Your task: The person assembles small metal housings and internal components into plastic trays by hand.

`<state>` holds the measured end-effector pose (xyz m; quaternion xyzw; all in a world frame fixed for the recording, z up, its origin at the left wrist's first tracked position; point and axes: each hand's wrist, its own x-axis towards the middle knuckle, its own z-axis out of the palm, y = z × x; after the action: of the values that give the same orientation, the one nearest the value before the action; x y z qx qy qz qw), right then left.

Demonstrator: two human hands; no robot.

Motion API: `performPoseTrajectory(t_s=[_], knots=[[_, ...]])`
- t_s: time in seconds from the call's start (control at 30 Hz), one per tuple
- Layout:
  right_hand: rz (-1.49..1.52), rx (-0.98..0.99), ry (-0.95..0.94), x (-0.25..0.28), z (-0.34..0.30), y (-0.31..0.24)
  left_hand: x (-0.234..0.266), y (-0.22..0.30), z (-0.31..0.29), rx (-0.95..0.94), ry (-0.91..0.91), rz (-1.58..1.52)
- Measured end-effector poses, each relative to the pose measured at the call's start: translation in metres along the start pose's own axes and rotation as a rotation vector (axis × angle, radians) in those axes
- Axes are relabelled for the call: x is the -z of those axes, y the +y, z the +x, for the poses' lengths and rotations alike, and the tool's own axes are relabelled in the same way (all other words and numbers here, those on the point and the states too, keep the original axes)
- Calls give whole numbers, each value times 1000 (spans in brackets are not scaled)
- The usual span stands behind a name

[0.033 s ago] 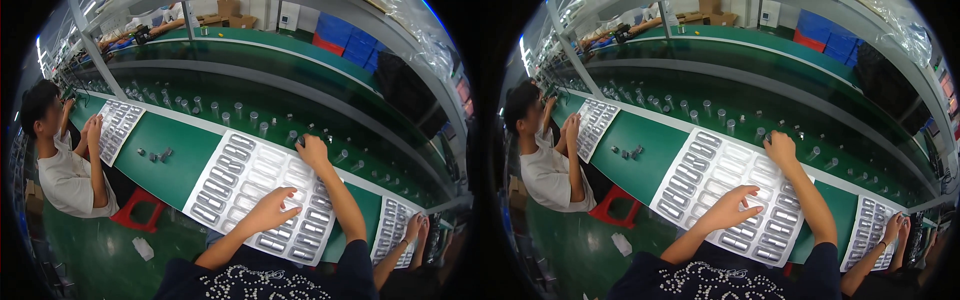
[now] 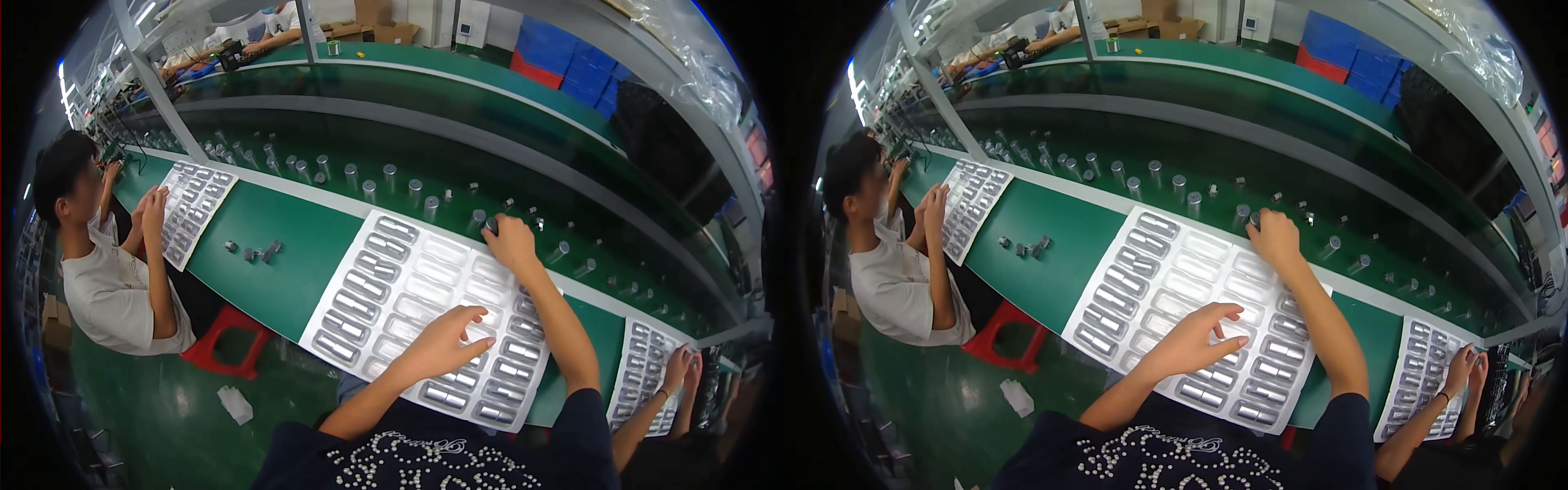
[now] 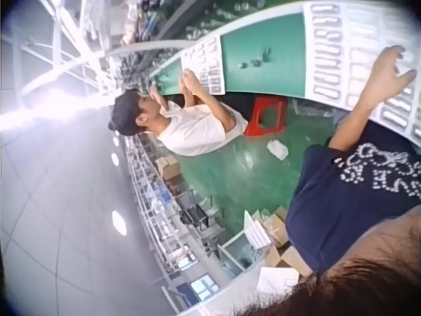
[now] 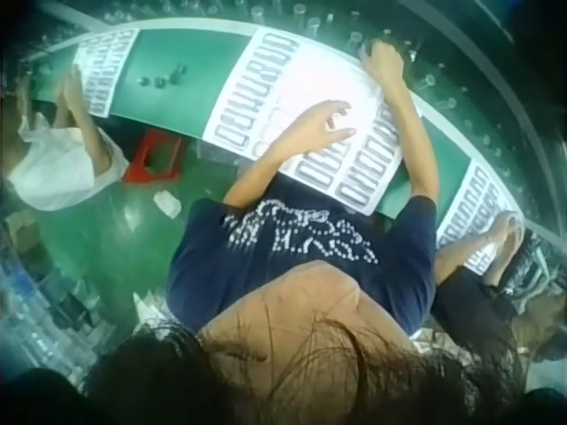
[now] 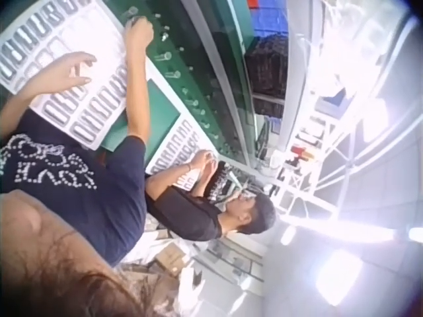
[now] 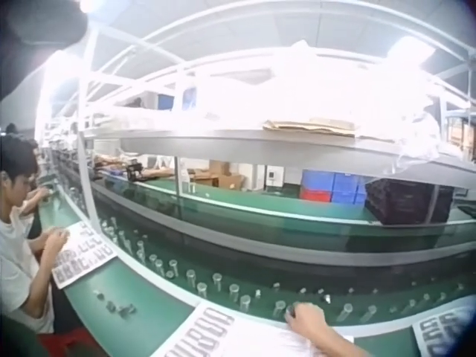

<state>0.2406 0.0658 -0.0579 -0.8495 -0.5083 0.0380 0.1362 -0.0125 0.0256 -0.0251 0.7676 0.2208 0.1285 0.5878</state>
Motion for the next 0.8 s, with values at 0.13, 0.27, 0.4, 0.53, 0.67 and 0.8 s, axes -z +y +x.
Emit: performPoseTrajectory(t_s=[0.13,0.27,0.4,0.53,0.67,0.8], knots=[[-50,57,-29,28,-11,-9,1,1,-8,-50,-3,31],[620,196,57,133,-71,-63,12,-15,-15,15,86,3],[1579,620,832,211,-200,-76,2,-13,-5,15,0,-41],[1654,571,786,185,-229,-88,2,-20,-8,16,2,-34],[1785,595,736,184,-179,-94,-5,-12,-4,-14,-12,-45],[1930,662,639,173,-202,-46,-4,-12,-4,8,-10,-69]])
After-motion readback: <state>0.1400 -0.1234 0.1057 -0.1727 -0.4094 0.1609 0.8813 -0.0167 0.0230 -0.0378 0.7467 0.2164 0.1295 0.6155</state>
